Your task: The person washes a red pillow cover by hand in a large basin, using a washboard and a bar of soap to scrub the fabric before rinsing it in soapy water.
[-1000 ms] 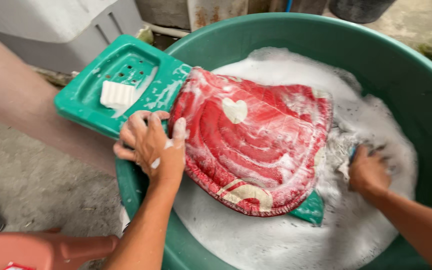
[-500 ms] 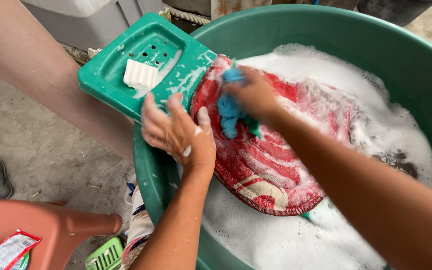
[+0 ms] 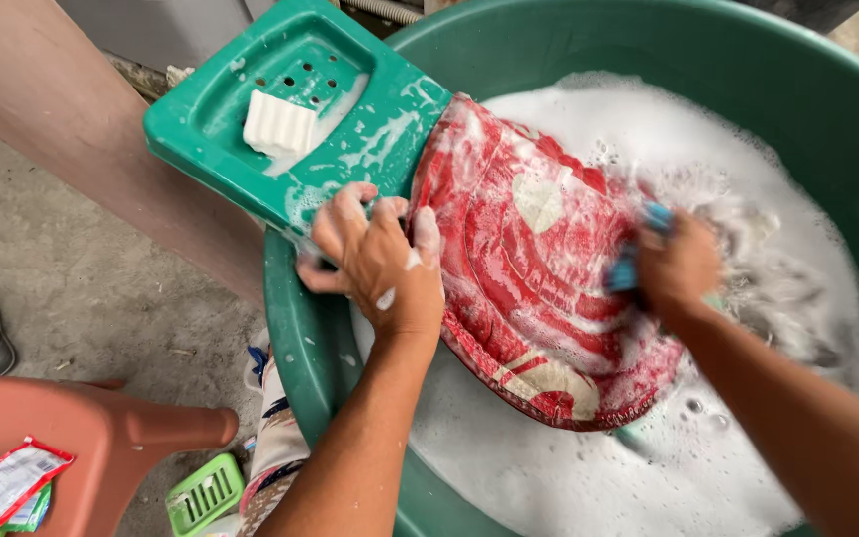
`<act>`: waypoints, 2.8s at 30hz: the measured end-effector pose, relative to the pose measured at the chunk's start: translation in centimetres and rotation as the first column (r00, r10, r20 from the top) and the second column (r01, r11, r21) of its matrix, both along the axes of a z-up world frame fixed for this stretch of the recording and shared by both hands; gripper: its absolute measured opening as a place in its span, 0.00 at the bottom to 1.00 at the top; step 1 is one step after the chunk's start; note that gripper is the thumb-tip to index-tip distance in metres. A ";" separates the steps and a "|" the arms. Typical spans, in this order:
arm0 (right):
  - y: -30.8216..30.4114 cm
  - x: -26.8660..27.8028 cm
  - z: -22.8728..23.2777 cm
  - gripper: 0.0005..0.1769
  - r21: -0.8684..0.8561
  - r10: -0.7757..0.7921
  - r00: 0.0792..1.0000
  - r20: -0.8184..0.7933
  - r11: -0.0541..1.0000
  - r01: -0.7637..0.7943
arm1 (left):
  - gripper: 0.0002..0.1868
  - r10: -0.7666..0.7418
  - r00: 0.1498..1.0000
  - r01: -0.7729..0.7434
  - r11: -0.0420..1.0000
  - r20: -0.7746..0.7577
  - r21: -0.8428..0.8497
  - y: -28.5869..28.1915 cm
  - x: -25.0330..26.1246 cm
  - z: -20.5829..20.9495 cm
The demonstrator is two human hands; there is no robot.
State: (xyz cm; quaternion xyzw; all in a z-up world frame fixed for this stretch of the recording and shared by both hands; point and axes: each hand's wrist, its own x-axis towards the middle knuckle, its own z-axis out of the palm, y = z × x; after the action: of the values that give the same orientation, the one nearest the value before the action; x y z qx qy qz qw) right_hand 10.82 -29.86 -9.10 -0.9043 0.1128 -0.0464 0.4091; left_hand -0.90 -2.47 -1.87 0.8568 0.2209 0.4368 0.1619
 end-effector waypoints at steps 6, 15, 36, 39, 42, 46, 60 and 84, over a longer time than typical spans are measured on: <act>10.4 -1.7 3.1 0.12 -0.368 0.632 0.616 0.471 0.775 -0.513 | 0.09 0.005 1.000 0.003 0.940 0.023 -0.342 -0.6 -0.4 0.8; 14.0 0.1 3.8 0.12 -0.285 0.605 0.576 0.550 0.784 -0.551 | 0.07 -0.011 1.000 0.011 0.988 -0.004 -0.154 -0.9 0.2 0.2; 20.3 10.0 6.8 0.14 -0.498 0.654 0.559 0.509 0.754 -0.428 | 0.24 -0.066 0.997 0.073 0.971 0.037 -0.226 -1.3 0.2 0.1; 19.5 6.5 4.7 0.24 -0.657 0.803 0.480 0.352 0.578 -0.484 | 0.24 -0.061 0.998 0.060 0.970 0.004 -0.235 -1.5 -0.1 0.3; 17.1 4.8 3.9 0.15 -0.613 0.869 0.132 0.477 0.437 -0.658 | 0.24 -0.094 0.995 0.082 0.955 -0.028 -0.286 -1.7 -0.6 0.7; 19.4 11.6 7.0 0.15 -0.535 0.642 0.614 0.459 0.752 -0.386 | 0.23 -0.073 0.996 0.084 0.962 0.048 -0.261 -1.6 -0.5 1.0; 3.8 4.9 3.1 0.05 -0.352 0.189 0.975 0.115 0.926 -0.138 | 0.15 -0.041 0.998 0.051 0.977 0.051 -0.209 -2.1 0.1 0.4; 5.8 6.9 4.3 0.13 -0.342 0.214 0.961 0.174 0.928 -0.144 | 0.11 -0.055 0.998 0.060 0.986 0.034 -0.158 -1.9 0.1 0.0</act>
State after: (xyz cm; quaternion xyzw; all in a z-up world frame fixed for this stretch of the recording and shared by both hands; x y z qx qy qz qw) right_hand 17.72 -24.11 -4.83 -0.9561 -0.0233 -0.1213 0.2659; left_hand -0.79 -4.39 -1.85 0.8406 0.2279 0.4255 0.2457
